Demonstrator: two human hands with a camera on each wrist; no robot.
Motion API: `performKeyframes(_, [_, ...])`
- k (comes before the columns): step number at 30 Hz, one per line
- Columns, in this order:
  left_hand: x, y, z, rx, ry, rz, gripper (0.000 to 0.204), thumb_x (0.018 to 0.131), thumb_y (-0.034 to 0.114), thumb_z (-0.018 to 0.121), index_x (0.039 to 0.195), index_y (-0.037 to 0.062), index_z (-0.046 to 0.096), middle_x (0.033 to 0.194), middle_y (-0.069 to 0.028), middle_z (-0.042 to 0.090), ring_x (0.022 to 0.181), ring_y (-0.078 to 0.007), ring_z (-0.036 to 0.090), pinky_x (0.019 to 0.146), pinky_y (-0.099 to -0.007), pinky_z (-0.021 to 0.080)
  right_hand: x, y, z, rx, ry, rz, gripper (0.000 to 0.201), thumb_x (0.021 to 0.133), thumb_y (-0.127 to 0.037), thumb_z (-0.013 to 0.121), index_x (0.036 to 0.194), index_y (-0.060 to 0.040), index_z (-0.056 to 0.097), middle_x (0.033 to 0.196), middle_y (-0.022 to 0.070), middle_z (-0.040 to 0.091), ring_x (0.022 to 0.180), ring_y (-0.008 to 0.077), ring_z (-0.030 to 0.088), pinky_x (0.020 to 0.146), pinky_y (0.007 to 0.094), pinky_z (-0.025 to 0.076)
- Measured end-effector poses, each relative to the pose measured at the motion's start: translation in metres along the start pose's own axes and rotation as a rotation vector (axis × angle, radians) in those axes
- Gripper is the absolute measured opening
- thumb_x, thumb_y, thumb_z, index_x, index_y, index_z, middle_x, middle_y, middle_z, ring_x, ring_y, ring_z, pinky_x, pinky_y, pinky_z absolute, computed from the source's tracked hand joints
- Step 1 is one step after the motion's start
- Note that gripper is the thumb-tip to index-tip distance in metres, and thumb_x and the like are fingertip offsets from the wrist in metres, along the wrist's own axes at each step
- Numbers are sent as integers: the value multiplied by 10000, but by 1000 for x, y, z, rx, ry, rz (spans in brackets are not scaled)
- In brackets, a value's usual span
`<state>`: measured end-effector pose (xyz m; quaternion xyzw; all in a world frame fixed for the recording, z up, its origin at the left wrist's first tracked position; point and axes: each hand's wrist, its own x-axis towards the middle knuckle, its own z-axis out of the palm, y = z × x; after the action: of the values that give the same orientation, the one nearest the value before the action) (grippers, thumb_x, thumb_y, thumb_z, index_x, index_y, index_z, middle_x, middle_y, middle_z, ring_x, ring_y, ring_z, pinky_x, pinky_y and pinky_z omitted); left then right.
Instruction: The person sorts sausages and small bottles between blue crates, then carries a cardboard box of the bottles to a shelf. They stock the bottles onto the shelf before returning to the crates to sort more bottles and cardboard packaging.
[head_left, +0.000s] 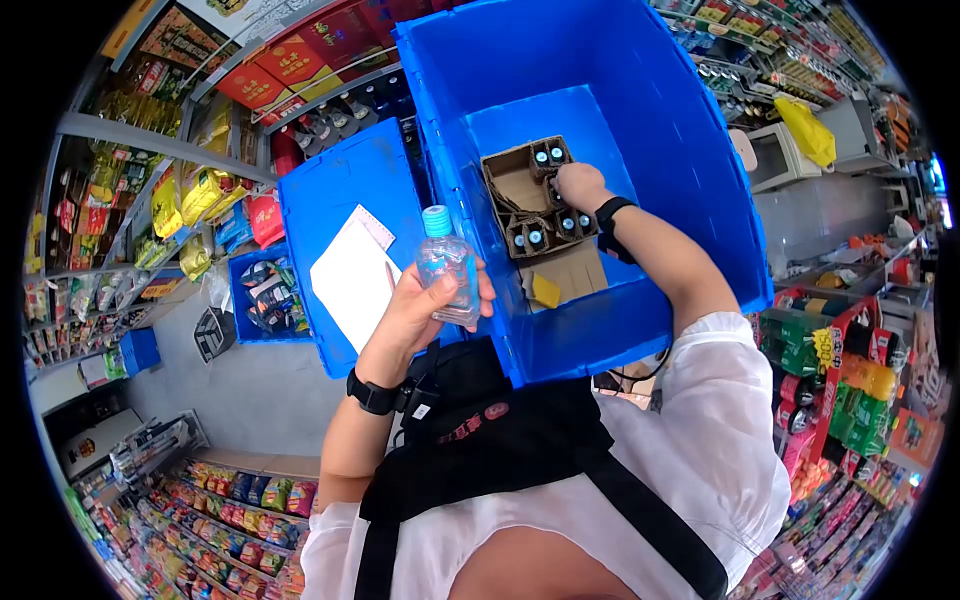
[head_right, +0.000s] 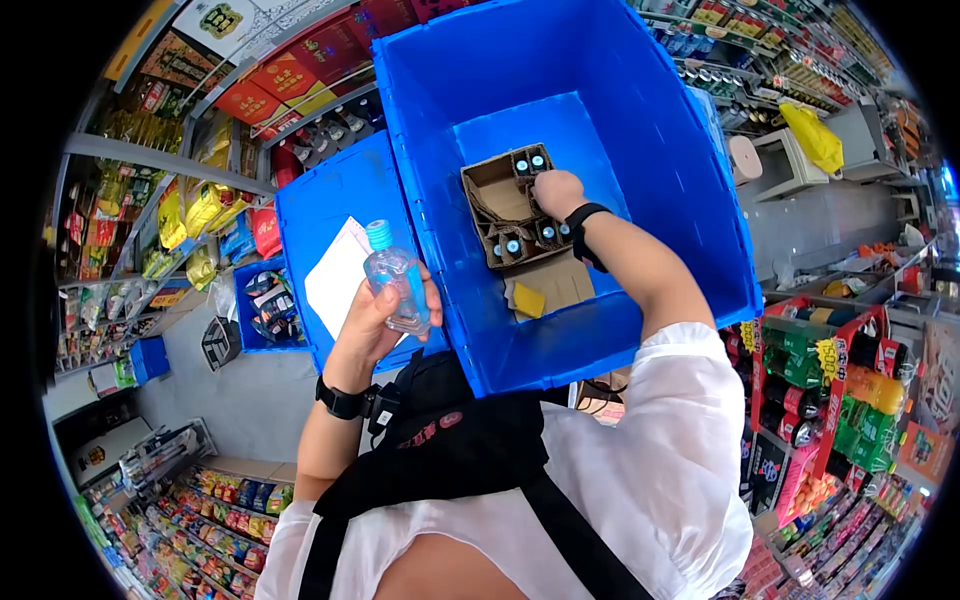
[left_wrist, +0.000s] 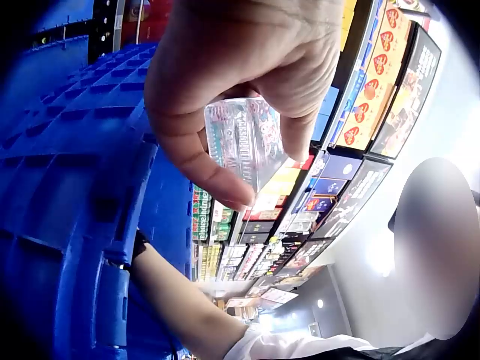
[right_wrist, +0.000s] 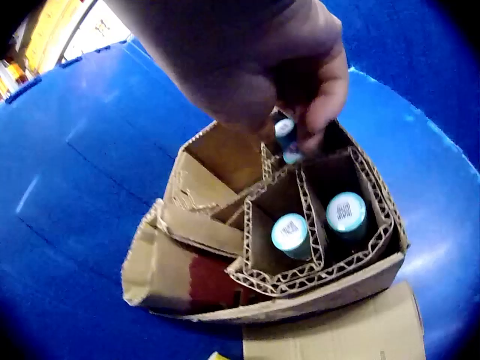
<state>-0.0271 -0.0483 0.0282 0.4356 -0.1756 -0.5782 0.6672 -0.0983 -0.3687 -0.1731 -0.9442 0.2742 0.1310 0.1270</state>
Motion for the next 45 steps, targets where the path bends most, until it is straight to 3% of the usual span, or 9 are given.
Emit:
performKeyframes(11, [-15, -2, -11, 43, 77, 58, 551, 800, 479, 690, 1081, 34, 525, 883, -147, 647, 776, -257, 673, 584, -323, 566, -27, 9, -71, 39, 151, -95, 366, 775, -385, 580, 803, -30, 664, 761, 174, 655, 753, 332, 647, 689, 426, 519])
performKeyframes(17, [2, 19, 9, 182, -2, 160, 557, 817, 481, 662, 1100, 16, 543, 1070, -165, 630, 1001, -271, 631, 711, -372, 564, -100, -20, -162, 29, 348, -346, 324, 780, -353, 570, 748, -31, 578, 723, 158, 618, 711, 335, 617, 633, 440, 487])
performKeyframes(21, [27, 24, 18, 288, -90, 240, 699, 832, 459, 653, 1318, -7, 462, 1252, -104, 557, 1210, -192, 478, 985, -353, 405, -147, -51, -204, 268, 326, -406, 291, 778, -325, 598, 759, -37, 555, 656, 124, 547, 631, 309, 559, 563, 407, 435])
performKeyframes(25, [39, 21, 18, 33, -184, 162, 796, 798, 466, 691, 1374, -3, 405, 1282, -75, 526, 1217, -181, 451, 1037, -342, 333, -195, -78, -229, 751, 281, -317, 183, 849, -212, 627, 808, -48, 558, 641, -25, 412, 601, 60, 398, 530, 247, 324])
performKeyframes(28, [39, 14, 14, -152, -401, 131, 755, 803, 446, 698, 1361, 30, 404, 1236, -78, 507, 1156, -178, 489, 965, -334, 400, -211, -99, -236, 891, 293, -354, 188, 880, -213, 610, 811, -49, 551, 670, -54, 417, 631, 31, 384, 540, 222, 318])
performKeyframes(30, [31, 10, 11, -224, -580, 82, 716, 813, 447, 687, 1340, 59, 397, 1314, -106, 463, 1157, -199, 504, 969, -353, 420, -220, -118, -240, 910, 245, -324, 204, 903, -231, 598, 820, -49, 556, 683, -59, 429, 640, 29, 385, 553, 216, 324])
performKeyframes(34, [-6, -6, 19, -384, -453, -43, 806, 835, 453, 651, 1427, 70, 260, 1365, -142, 434, 1230, -252, 484, 1023, -396, 407, -217, -132, -232, 1144, 22, -298, 223, 921, -270, 593, 843, -61, 594, 704, -70, 490, 671, 21, 449, 588, 202, 365])
performKeyframes(40, [-59, -28, 61, -280, -307, 16, 1258, 596, 901, 470, 1445, 9, 214, 1395, -271, 367, 1220, -448, 459, 996, -495, 421, -210, -143, -220, 1115, -391, -548, 273, 958, -309, 540, 838, -65, 574, 705, -63, 475, 683, 22, 459, 609, 189, 378])
performKeyframes(45, [-94, -85, 75, -399, -69, 201, 1120, 682, 774, 579, 1418, -11, 269, 1371, -210, 429, 1247, -306, 472, 1015, -435, 418, -209, -158, -213, 831, -442, -881, 317, 953, -309, 542, 840, -15, 577, 705, 3, 509, 660, 77, 461, 600, 247, 400])
